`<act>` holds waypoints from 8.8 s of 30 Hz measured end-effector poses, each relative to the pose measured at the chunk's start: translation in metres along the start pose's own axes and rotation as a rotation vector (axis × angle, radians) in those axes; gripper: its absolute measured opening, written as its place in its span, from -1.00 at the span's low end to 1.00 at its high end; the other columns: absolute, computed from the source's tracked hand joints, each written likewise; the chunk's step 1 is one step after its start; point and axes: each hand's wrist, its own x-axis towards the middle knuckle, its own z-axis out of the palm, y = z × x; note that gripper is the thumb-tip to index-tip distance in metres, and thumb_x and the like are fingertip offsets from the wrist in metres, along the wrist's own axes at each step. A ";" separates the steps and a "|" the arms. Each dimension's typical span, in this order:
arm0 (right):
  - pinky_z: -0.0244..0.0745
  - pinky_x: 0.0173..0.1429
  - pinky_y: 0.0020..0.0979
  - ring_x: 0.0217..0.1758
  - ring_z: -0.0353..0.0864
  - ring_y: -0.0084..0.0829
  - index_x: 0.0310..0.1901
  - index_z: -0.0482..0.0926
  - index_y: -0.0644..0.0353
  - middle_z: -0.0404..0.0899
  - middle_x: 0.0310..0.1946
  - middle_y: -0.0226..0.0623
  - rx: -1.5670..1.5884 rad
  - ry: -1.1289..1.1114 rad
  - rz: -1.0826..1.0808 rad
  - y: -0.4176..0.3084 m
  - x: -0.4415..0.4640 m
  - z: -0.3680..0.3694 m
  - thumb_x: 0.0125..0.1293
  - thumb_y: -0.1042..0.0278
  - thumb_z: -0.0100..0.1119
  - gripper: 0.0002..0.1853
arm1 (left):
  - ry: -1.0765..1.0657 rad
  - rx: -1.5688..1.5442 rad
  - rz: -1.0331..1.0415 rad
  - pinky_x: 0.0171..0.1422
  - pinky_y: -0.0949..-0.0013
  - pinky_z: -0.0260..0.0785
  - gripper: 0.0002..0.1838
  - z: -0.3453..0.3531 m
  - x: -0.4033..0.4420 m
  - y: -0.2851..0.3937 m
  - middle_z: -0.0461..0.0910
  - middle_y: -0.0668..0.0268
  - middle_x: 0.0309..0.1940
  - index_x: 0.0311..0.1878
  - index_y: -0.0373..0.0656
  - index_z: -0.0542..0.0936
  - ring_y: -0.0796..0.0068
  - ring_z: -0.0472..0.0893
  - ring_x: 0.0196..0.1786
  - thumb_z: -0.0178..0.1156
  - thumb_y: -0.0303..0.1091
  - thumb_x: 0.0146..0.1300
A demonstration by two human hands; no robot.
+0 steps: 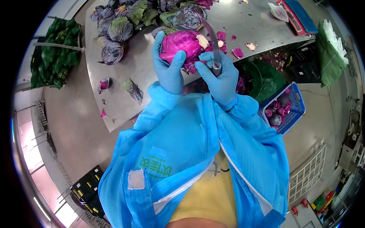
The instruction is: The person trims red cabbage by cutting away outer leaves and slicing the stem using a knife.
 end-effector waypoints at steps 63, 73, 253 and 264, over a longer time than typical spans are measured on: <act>0.47 -0.38 -0.43 -0.35 0.54 -0.42 -0.19 0.69 -0.07 0.51 -0.32 -0.41 -0.364 -0.464 -0.580 0.013 0.066 -0.037 -0.13 0.64 0.25 -0.58 | 0.041 -0.347 -0.678 -0.07 0.37 0.54 -0.71 0.006 0.003 -0.009 0.62 0.31 -0.18 -0.04 -0.15 0.54 0.47 0.63 -0.15 0.17 -0.18 0.30; 0.42 -0.42 -0.37 -0.38 0.55 -0.40 -0.32 0.60 -0.13 0.47 -0.40 -0.50 -0.802 -0.549 -0.754 -0.009 0.062 -0.048 -0.05 0.41 0.24 -0.79 | 0.162 -0.240 -0.584 0.02 0.33 0.52 -0.45 0.005 -0.003 -0.020 0.54 0.19 -0.04 0.17 -0.20 0.36 0.38 0.60 -0.06 0.35 -0.39 0.13; 0.26 -0.59 -0.57 -0.65 0.36 -0.63 -0.05 0.46 0.14 0.47 -0.47 -0.47 0.751 -0.217 0.785 0.082 0.013 -0.037 0.20 -0.02 0.27 -0.55 | -0.229 0.308 -0.763 -0.14 0.43 0.48 -0.09 -0.024 -0.022 -0.017 0.39 0.19 0.17 0.42 0.00 0.00 0.36 0.59 -0.09 0.06 0.33 0.18; 0.27 -0.52 -0.62 -0.61 0.36 -0.71 0.17 0.41 0.25 0.48 -0.35 -0.44 0.415 -0.198 0.696 0.067 0.015 -0.037 0.25 0.15 0.25 -0.48 | 0.026 -0.416 -1.023 0.20 -0.12 0.39 -0.23 -0.073 -0.010 -0.047 0.32 0.06 0.26 0.38 -0.06 0.15 -0.06 0.43 0.21 0.24 -0.08 0.16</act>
